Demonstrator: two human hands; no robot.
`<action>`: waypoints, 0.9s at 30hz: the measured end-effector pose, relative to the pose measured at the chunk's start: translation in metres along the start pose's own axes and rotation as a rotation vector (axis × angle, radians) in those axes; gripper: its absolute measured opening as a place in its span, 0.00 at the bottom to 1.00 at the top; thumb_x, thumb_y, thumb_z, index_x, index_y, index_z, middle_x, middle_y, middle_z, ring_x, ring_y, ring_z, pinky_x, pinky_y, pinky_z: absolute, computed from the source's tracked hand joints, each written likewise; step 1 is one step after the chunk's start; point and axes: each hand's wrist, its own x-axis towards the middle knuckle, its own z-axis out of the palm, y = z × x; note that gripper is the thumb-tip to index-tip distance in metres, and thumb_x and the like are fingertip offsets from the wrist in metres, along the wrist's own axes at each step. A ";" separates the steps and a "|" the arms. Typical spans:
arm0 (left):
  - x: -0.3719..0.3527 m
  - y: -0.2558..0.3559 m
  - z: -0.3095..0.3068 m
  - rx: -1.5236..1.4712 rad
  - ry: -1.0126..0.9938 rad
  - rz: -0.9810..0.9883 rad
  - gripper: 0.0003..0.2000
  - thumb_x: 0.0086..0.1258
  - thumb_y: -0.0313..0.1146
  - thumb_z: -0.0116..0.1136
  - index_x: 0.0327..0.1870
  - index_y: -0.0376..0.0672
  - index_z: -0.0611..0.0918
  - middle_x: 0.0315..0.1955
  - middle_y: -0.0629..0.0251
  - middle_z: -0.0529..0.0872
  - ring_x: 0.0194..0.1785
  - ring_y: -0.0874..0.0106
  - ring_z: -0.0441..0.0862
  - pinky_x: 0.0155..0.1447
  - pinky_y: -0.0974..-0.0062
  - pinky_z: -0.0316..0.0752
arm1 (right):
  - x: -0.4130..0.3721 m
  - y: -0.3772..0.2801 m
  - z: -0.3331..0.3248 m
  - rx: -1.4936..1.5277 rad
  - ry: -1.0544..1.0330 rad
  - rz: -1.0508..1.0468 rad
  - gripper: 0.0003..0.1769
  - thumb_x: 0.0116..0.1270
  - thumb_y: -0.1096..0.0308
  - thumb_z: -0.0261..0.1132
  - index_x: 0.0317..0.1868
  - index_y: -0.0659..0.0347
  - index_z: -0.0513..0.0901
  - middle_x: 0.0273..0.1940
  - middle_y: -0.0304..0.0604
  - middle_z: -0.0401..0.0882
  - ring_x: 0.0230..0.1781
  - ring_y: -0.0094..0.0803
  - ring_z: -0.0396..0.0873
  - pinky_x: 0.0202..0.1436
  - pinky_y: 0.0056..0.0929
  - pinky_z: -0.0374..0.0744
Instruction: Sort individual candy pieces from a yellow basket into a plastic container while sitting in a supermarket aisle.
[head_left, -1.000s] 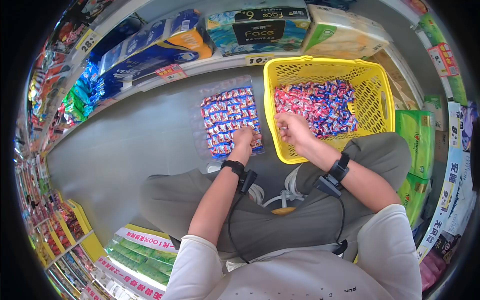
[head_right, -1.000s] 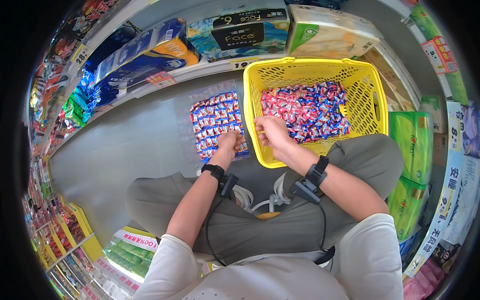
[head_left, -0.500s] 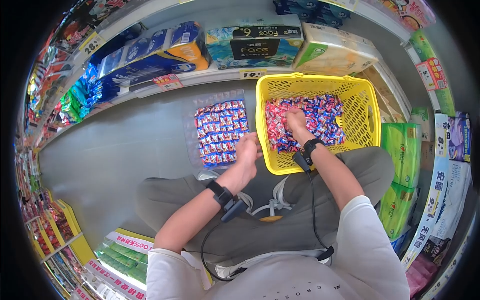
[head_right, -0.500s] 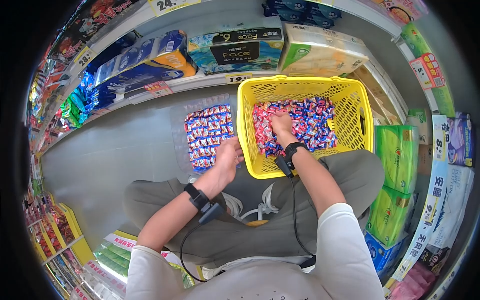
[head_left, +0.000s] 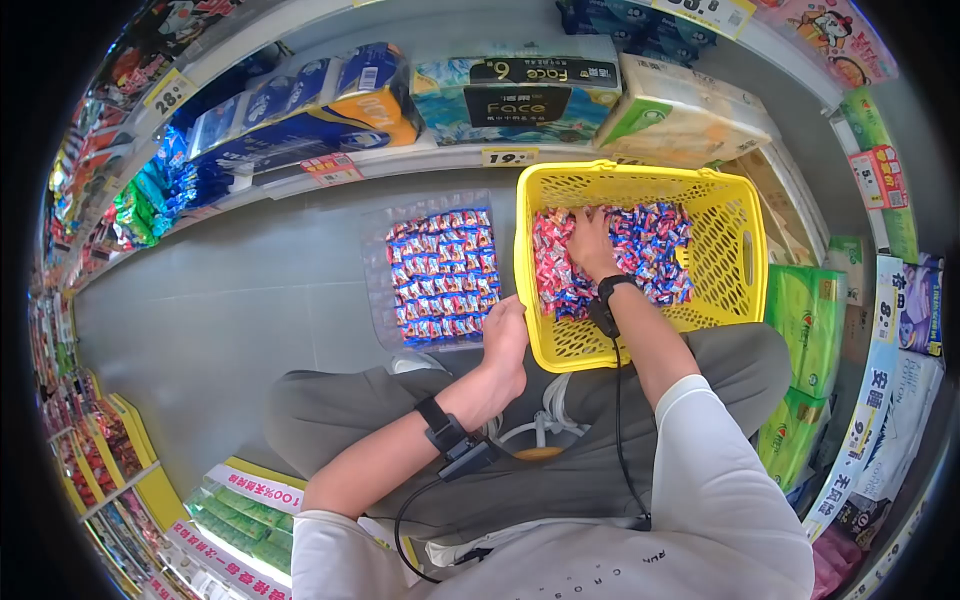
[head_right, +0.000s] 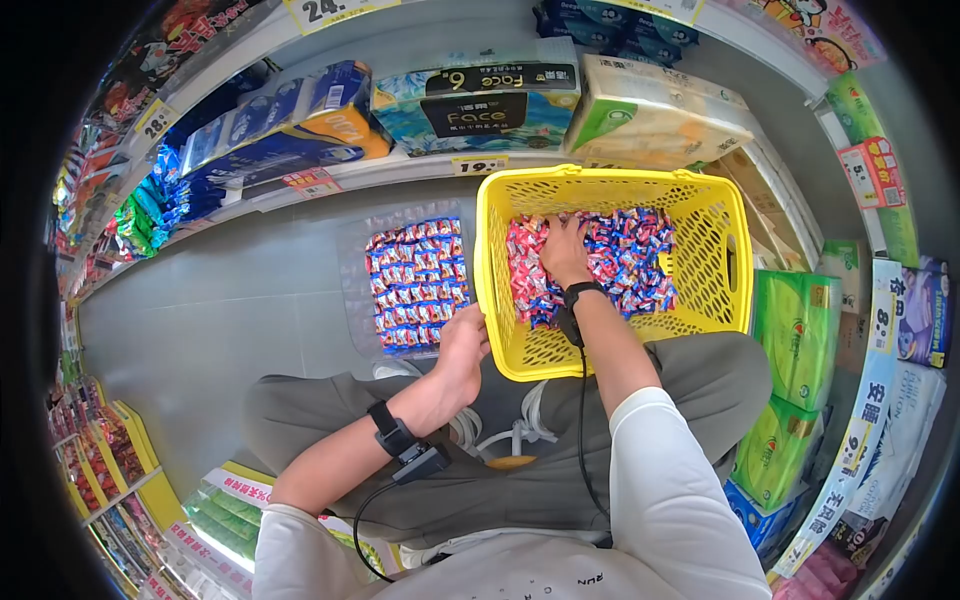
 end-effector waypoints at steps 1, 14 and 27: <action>0.001 -0.003 0.000 0.003 -0.001 -0.004 0.13 0.76 0.34 0.44 0.51 0.41 0.81 0.45 0.66 0.87 0.49 0.75 0.82 0.57 0.73 0.72 | -0.005 0.000 -0.001 0.001 0.004 0.041 0.30 0.59 0.75 0.64 0.64 0.51 0.74 0.65 0.56 0.62 0.66 0.62 0.65 0.63 0.52 0.76; -0.008 -0.003 0.001 0.016 -0.005 0.038 0.18 0.70 0.27 0.48 0.60 0.34 0.75 0.50 0.60 0.83 0.53 0.72 0.79 0.60 0.72 0.70 | -0.020 0.005 -0.010 -0.095 0.029 -0.065 0.25 0.59 0.73 0.67 0.59 0.66 0.75 0.64 0.58 0.65 0.65 0.62 0.67 0.63 0.49 0.76; -0.019 0.003 0.008 0.012 0.005 0.049 0.16 0.70 0.26 0.49 0.57 0.38 0.79 0.48 0.64 0.86 0.52 0.75 0.79 0.60 0.73 0.68 | -0.018 0.028 -0.007 0.304 0.232 0.176 0.25 0.67 0.60 0.67 0.57 0.64 0.71 0.50 0.65 0.81 0.49 0.63 0.80 0.53 0.56 0.77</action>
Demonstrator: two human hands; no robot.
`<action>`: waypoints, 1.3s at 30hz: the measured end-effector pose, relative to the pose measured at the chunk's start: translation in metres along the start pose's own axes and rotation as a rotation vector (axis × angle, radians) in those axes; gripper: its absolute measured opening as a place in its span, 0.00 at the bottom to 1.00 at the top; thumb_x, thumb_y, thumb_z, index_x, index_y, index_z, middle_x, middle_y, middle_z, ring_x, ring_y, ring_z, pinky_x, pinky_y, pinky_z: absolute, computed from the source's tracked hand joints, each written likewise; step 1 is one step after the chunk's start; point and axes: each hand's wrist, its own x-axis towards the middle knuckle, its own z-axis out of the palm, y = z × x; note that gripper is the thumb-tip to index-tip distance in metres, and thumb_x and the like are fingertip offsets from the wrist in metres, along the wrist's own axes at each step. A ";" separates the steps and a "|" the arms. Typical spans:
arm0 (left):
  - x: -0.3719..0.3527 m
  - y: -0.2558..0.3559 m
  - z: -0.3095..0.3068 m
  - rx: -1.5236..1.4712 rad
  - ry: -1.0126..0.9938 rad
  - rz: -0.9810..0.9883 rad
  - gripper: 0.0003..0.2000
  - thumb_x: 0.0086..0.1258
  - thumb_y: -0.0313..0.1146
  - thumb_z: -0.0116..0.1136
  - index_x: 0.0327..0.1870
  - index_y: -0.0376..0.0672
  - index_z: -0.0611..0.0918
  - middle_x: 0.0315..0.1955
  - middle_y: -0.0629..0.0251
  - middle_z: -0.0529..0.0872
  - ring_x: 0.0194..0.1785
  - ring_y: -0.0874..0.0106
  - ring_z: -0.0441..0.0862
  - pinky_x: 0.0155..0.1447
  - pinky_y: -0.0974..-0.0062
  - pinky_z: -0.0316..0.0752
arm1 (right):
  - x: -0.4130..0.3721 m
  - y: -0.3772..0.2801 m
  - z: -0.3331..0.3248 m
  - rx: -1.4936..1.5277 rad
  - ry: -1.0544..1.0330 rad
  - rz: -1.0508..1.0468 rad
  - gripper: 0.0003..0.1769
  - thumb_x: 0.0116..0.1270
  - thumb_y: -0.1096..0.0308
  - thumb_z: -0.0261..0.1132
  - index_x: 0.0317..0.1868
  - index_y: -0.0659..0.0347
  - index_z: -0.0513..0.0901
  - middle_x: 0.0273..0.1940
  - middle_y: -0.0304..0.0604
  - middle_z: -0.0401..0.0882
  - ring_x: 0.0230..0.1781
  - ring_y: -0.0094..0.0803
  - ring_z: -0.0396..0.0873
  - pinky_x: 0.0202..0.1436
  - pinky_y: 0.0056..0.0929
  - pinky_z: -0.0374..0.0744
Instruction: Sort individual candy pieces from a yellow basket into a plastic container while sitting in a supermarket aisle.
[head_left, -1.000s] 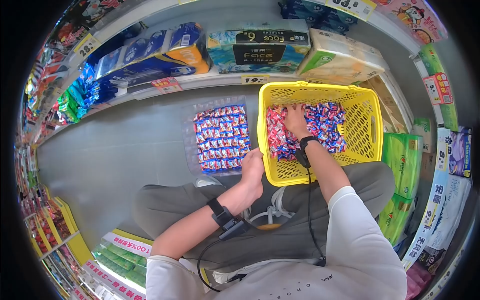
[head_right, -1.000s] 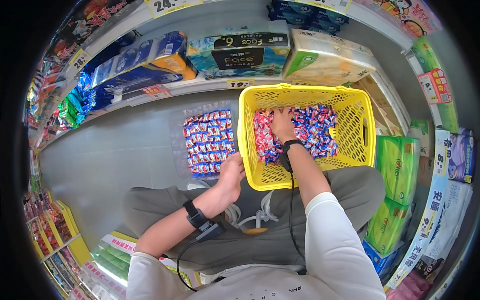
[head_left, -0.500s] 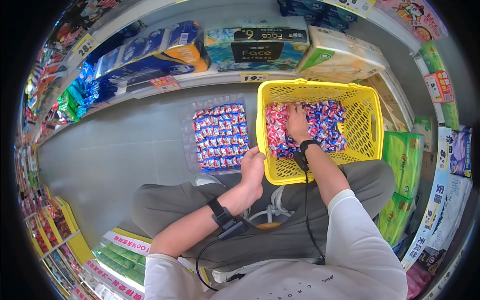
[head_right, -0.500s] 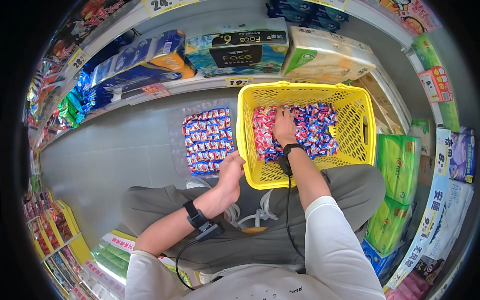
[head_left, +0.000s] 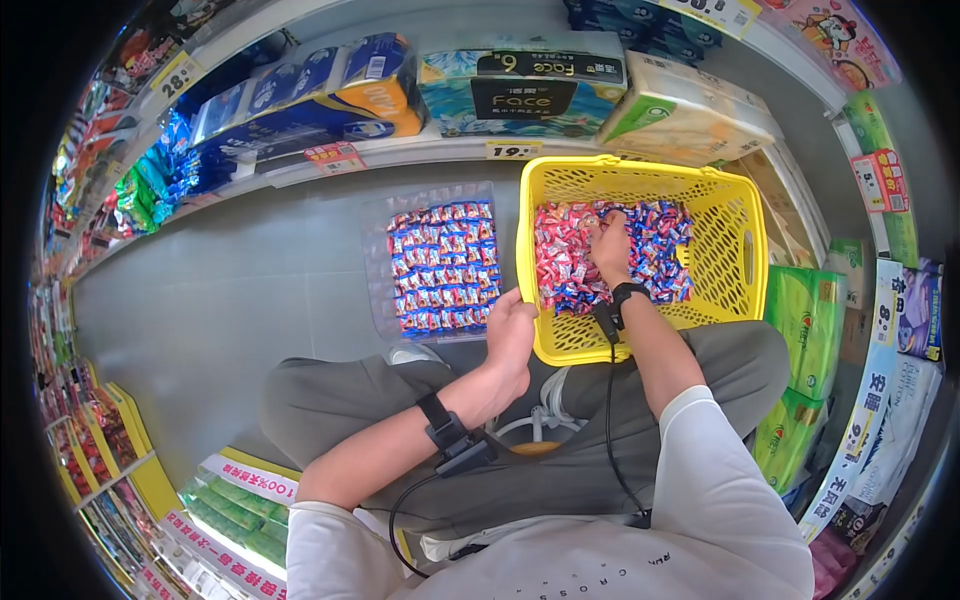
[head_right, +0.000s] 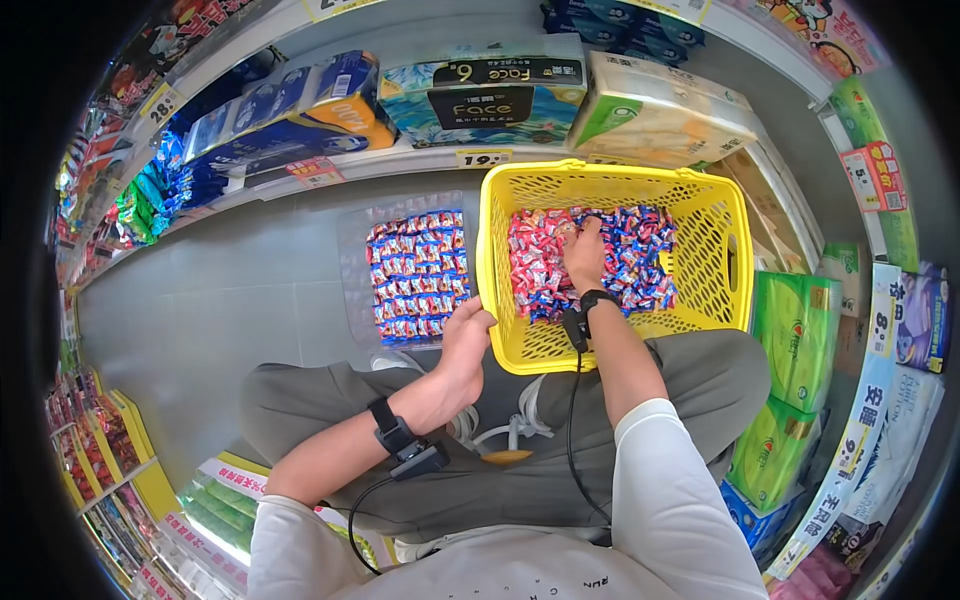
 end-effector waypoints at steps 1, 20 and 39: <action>-0.001 0.000 0.001 -0.001 0.000 0.001 0.16 0.70 0.26 0.49 0.57 0.38 0.79 0.48 0.64 0.86 0.52 0.75 0.79 0.60 0.73 0.68 | 0.000 -0.004 -0.004 0.007 0.006 0.039 0.25 0.68 0.61 0.65 0.61 0.62 0.70 0.50 0.66 0.81 0.49 0.64 0.80 0.53 0.56 0.78; 0.015 -0.003 -0.006 0.039 0.034 0.094 0.20 0.69 0.25 0.48 0.63 0.36 0.72 0.49 0.59 0.80 0.50 0.71 0.78 0.57 0.73 0.70 | 0.017 -0.032 -0.011 -0.170 -0.135 0.192 0.27 0.67 0.60 0.61 0.58 0.74 0.73 0.46 0.69 0.82 0.47 0.58 0.84 0.52 0.47 0.81; 0.002 0.022 -0.016 -0.125 -0.066 0.366 0.08 0.80 0.32 0.51 0.46 0.38 0.79 0.34 0.67 0.83 0.34 0.79 0.78 0.41 0.77 0.77 | -0.128 -0.172 -0.129 1.387 -1.012 0.442 0.07 0.78 0.64 0.54 0.48 0.59 0.71 0.28 0.37 0.72 0.19 0.20 0.67 0.19 0.17 0.63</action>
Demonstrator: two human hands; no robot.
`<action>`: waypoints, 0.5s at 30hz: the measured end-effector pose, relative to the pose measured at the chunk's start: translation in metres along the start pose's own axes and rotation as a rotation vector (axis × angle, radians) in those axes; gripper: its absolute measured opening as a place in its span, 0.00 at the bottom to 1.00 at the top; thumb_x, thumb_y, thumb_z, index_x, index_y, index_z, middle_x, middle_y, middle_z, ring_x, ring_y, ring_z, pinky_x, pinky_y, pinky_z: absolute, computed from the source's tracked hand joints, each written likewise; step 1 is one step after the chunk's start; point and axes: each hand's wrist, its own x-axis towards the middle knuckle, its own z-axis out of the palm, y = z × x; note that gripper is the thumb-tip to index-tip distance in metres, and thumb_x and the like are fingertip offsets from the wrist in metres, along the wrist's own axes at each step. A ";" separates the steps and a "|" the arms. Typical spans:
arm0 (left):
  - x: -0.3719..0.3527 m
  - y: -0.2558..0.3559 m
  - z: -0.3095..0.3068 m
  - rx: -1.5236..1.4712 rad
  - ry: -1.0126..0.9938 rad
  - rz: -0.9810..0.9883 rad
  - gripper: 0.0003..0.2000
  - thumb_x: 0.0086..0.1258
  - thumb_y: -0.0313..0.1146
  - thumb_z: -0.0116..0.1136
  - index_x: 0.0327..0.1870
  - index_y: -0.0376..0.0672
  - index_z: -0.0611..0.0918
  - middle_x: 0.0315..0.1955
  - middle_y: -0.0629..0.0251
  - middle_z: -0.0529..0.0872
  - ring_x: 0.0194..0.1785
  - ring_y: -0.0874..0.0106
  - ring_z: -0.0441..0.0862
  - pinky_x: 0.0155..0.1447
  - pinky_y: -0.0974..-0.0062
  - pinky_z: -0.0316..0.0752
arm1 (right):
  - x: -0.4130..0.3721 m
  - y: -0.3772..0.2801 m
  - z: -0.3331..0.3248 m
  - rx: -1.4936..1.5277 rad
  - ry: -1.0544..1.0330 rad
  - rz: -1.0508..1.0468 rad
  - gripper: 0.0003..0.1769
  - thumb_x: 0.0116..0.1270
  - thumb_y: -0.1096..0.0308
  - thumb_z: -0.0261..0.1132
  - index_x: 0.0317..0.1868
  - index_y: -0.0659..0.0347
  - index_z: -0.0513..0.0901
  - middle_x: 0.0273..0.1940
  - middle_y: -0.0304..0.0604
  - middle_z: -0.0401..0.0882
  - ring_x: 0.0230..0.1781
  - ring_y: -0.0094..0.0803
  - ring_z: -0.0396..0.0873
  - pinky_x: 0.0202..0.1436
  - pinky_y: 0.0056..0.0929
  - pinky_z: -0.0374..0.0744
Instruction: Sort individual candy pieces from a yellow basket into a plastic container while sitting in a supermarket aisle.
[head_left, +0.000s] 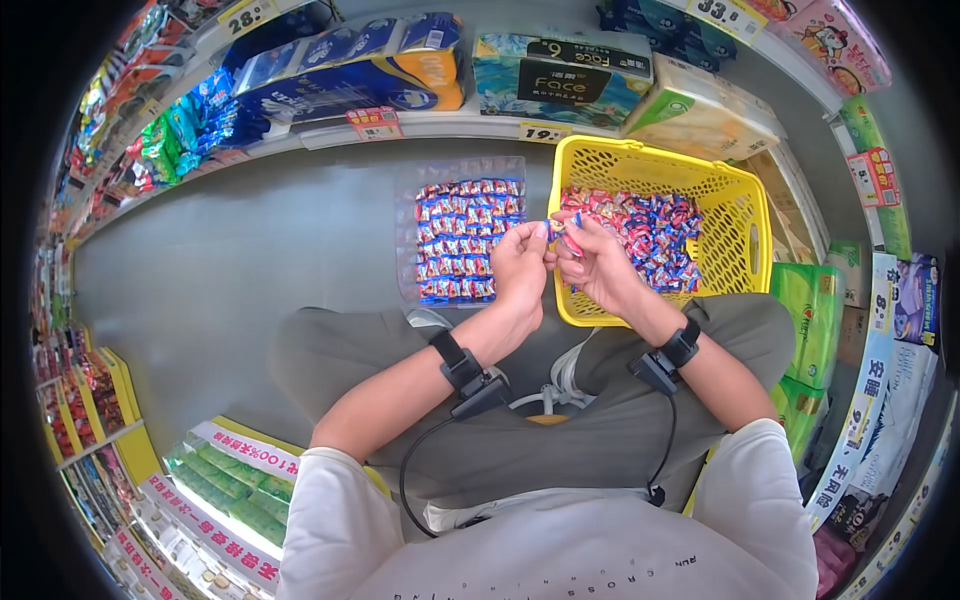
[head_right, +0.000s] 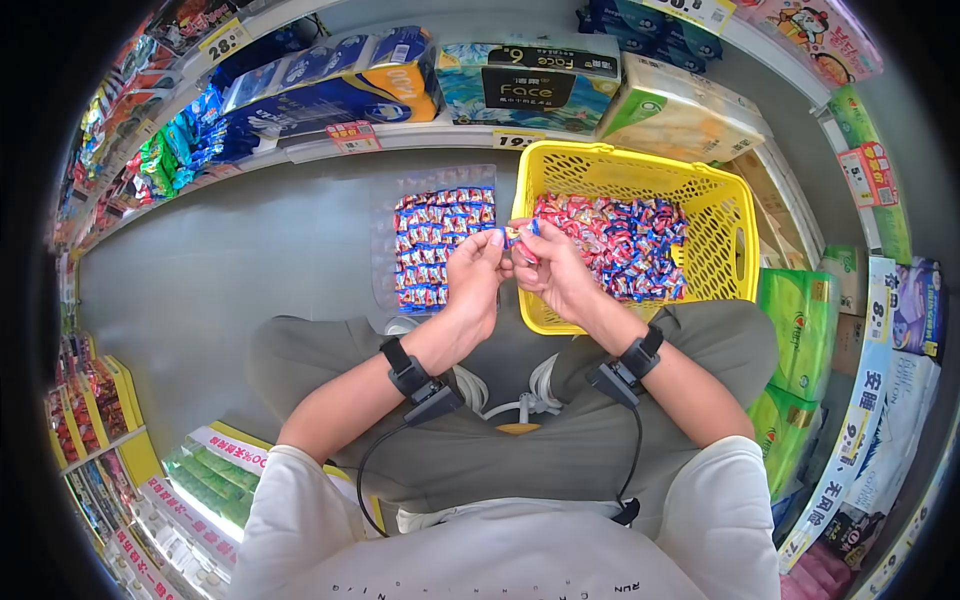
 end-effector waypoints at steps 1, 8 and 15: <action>0.001 -0.003 -0.002 0.015 0.030 -0.016 0.08 0.80 0.33 0.50 0.46 0.38 0.79 0.34 0.67 0.83 0.35 0.79 0.78 0.41 0.77 0.77 | -0.003 0.002 0.002 -0.031 0.011 -0.011 0.08 0.78 0.64 0.54 0.50 0.59 0.71 0.29 0.38 0.72 0.20 0.20 0.67 0.20 0.17 0.63; 0.007 0.001 0.000 -0.113 0.125 -0.170 0.10 0.83 0.32 0.42 0.45 0.38 0.78 0.33 0.67 0.82 0.32 0.79 0.79 0.39 0.79 0.75 | -0.001 -0.006 -0.003 0.045 -0.006 0.011 0.13 0.76 0.63 0.49 0.43 0.64 0.74 0.29 0.40 0.73 0.25 0.25 0.70 0.20 0.19 0.64; 0.016 -0.007 -0.007 -0.002 0.090 -0.040 0.09 0.82 0.33 0.44 0.46 0.38 0.76 0.35 0.66 0.82 0.35 0.77 0.80 0.42 0.77 0.78 | 0.005 -0.008 -0.012 0.037 0.134 0.036 0.16 0.72 0.54 0.58 0.36 0.60 0.75 0.25 0.33 0.69 0.19 0.20 0.64 0.18 0.19 0.57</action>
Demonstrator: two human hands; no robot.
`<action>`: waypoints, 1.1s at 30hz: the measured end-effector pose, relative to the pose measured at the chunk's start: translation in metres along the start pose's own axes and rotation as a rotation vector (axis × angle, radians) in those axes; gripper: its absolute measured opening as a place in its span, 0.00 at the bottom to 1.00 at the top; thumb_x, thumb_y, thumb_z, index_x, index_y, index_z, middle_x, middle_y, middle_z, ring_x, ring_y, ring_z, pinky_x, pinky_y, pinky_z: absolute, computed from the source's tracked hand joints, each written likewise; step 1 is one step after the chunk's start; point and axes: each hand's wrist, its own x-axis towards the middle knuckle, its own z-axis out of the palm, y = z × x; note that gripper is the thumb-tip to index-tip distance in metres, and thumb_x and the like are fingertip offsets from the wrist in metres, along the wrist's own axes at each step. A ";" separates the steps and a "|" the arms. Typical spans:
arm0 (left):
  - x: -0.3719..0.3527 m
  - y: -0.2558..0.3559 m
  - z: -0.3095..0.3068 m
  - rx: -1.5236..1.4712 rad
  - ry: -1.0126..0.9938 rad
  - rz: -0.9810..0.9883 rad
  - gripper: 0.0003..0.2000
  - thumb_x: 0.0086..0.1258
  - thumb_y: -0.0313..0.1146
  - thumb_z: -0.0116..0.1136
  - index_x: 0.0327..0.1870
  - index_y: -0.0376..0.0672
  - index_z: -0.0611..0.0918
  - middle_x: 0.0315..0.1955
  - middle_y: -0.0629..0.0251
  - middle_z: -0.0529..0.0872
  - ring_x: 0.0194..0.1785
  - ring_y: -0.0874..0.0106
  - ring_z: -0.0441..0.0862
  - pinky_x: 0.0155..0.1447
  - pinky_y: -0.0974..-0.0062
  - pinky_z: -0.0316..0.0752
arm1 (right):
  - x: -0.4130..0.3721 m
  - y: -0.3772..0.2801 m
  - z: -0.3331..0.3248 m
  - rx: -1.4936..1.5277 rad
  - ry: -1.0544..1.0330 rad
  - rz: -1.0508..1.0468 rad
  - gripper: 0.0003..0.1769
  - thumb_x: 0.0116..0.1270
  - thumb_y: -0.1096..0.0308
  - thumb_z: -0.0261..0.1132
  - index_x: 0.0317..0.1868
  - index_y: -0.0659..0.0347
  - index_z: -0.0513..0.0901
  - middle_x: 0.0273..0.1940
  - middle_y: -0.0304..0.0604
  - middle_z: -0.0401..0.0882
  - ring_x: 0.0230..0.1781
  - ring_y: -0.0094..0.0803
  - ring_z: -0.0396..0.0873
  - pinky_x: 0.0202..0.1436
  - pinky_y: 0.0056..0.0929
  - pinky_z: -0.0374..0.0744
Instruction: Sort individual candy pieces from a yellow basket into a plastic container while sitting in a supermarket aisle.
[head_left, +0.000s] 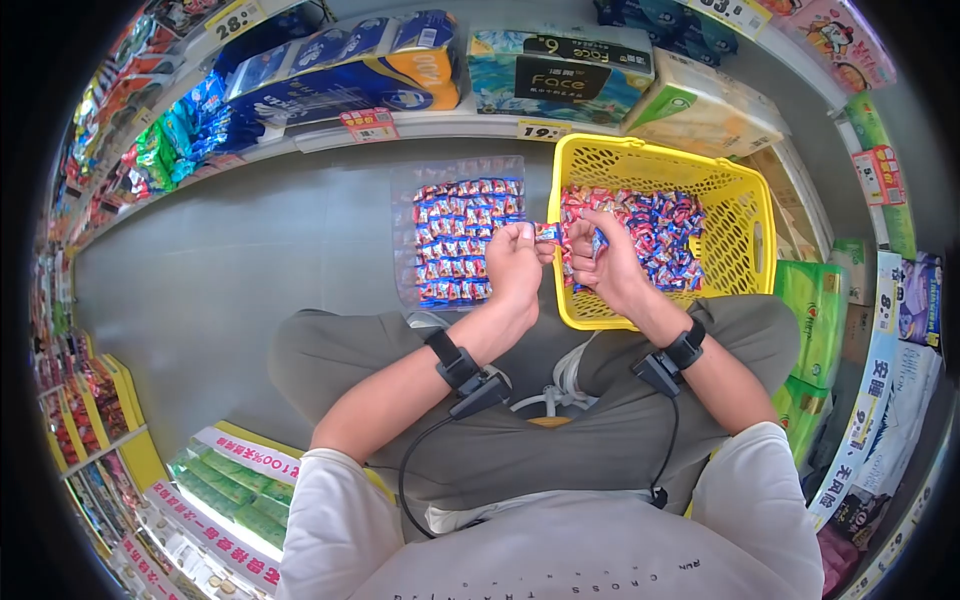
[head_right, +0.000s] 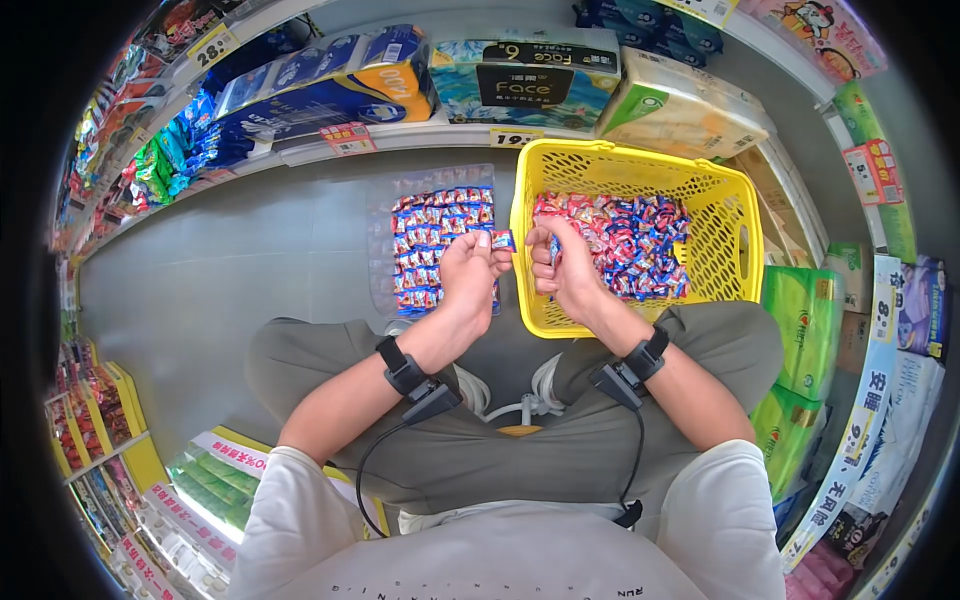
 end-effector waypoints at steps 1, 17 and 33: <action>0.000 -0.001 0.001 0.007 0.022 0.012 0.08 0.82 0.32 0.45 0.45 0.38 0.76 0.36 0.66 0.82 0.35 0.78 0.79 0.43 0.78 0.78 | -0.001 0.000 0.006 -0.139 0.069 -0.045 0.16 0.70 0.54 0.63 0.36 0.60 0.76 0.24 0.30 0.68 0.17 0.18 0.61 0.17 0.18 0.55; -0.018 -0.010 -0.008 0.023 0.023 -0.099 0.10 0.80 0.34 0.50 0.51 0.37 0.77 0.39 0.67 0.81 0.35 0.79 0.78 0.40 0.79 0.77 | 0.006 0.014 0.006 -0.776 0.357 -0.294 0.09 0.65 0.66 0.70 0.34 0.65 0.86 0.24 0.31 0.78 0.23 0.16 0.67 0.26 0.22 0.65; 0.021 -0.009 -0.041 -0.105 0.254 -0.053 0.06 0.77 0.28 0.53 0.48 0.36 0.78 0.34 0.62 0.83 0.31 0.77 0.80 0.33 0.80 0.74 | 0.009 0.012 0.002 -0.626 0.303 -0.241 0.10 0.69 0.63 0.64 0.46 0.60 0.83 0.25 0.28 0.71 0.20 0.14 0.64 0.20 0.19 0.62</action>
